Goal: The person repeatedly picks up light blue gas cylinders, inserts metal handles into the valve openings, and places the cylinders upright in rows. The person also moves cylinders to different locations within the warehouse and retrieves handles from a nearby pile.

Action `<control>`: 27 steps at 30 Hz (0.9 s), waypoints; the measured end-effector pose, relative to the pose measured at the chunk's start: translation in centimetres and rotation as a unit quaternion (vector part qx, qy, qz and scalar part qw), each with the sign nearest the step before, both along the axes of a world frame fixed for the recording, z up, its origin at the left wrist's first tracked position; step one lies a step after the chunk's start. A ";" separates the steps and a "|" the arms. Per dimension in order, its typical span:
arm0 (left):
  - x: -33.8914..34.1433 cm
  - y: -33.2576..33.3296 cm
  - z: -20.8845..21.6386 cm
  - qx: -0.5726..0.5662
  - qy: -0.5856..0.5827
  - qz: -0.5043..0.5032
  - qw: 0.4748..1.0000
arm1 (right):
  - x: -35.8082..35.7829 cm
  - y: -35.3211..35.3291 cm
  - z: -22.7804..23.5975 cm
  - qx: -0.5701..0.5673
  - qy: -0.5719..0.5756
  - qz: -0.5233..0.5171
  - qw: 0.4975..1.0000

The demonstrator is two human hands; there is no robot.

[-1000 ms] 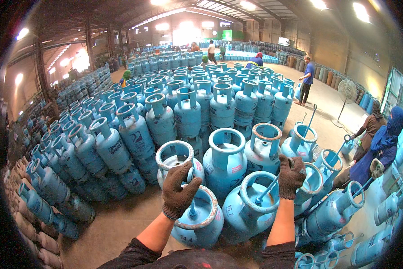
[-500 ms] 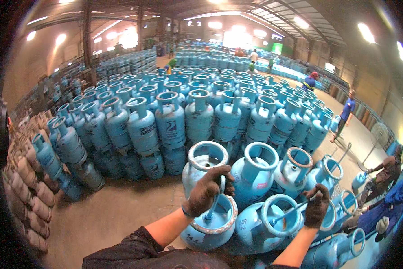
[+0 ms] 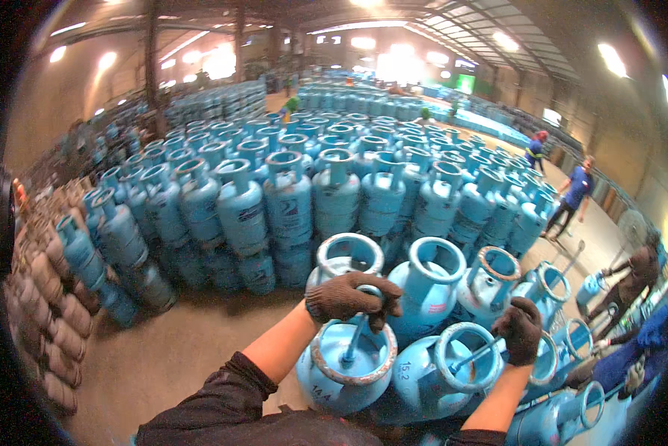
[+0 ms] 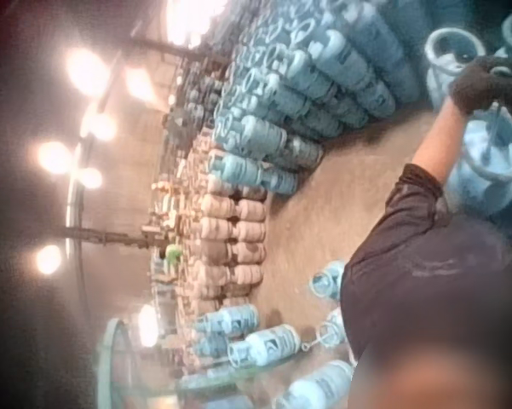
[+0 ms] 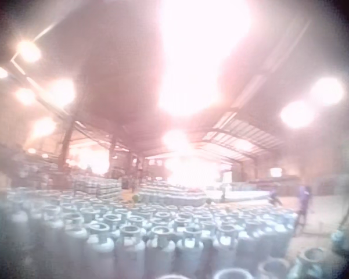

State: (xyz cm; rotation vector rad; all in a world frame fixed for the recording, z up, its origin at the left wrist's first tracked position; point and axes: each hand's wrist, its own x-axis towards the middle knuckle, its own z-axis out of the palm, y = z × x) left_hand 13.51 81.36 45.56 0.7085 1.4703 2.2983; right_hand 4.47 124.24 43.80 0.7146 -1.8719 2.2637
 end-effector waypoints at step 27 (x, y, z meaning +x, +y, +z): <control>2.0 6.9 -3.5 -0.150 0.234 0.527 0.803 | -0.6 -4.9 -2.1 0.059 0.080 -0.404 0.909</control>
